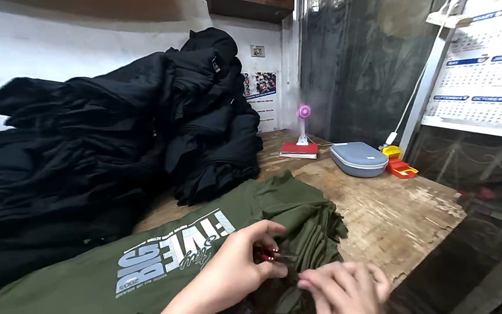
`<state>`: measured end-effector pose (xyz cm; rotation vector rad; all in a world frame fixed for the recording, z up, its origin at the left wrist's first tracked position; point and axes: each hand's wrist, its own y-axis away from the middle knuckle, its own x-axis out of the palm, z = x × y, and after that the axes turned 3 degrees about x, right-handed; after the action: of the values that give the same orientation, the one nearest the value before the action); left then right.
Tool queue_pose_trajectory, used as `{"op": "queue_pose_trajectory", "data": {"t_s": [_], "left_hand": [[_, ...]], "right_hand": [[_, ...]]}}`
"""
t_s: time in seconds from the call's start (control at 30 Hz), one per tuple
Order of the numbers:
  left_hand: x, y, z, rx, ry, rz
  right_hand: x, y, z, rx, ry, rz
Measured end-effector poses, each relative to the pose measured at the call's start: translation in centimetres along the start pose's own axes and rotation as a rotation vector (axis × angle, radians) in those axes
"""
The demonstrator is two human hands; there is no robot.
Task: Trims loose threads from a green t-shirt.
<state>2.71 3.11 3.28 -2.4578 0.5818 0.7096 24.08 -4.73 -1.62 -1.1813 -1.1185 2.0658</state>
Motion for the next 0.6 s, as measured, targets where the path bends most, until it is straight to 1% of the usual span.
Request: {"op": "queue_pose_trajectory", "data": {"t_s": [0.1,0.17,0.23,0.3,0.37,0.4,0.47,0.5,0.53,0.6], "left_hand": [[0.1,0.5,0.3,0.240,-0.236,-0.159],[0.7,0.6,0.1,0.380,-0.332,-0.195],[1.6,0.7,-0.2,0.452,-0.410,-0.190],[2.0,0.9,-0.3,0.476,-0.489,-0.226],[1.5,1.1,-0.4,0.448,-0.507,-0.279],[1.0,1.3,-0.3,0.415,-0.483,-0.303],[0.2,1.5,0.0,0.308,-0.401,-0.338],[0.1,1.6,0.1,0.235,-0.343,-0.343],[0.0,1.6,0.1,0.152,-0.293,-0.338],[0.0,1.5,-0.1,0.009,-0.240,-0.297]], "right_hand": [[-0.5,-0.3,-0.6,0.059,-0.020,-0.040],[-0.4,-0.5,-0.4,0.080,-0.078,-0.049],[0.0,-0.7,0.1,0.082,-0.114,-0.061],[0.2,-0.7,0.4,0.077,-0.138,-0.046],[-0.4,-0.6,0.2,0.102,-0.131,0.039],[-1.1,-0.5,0.1,0.136,-0.115,0.129],[-2.5,-0.5,-0.2,0.258,-0.086,0.344],[-3.0,-0.5,-0.2,0.307,-0.085,0.403],[-3.2,-0.5,0.0,0.325,-0.089,0.405],[-3.1,-0.6,1.0,0.287,-0.113,0.324]]}}
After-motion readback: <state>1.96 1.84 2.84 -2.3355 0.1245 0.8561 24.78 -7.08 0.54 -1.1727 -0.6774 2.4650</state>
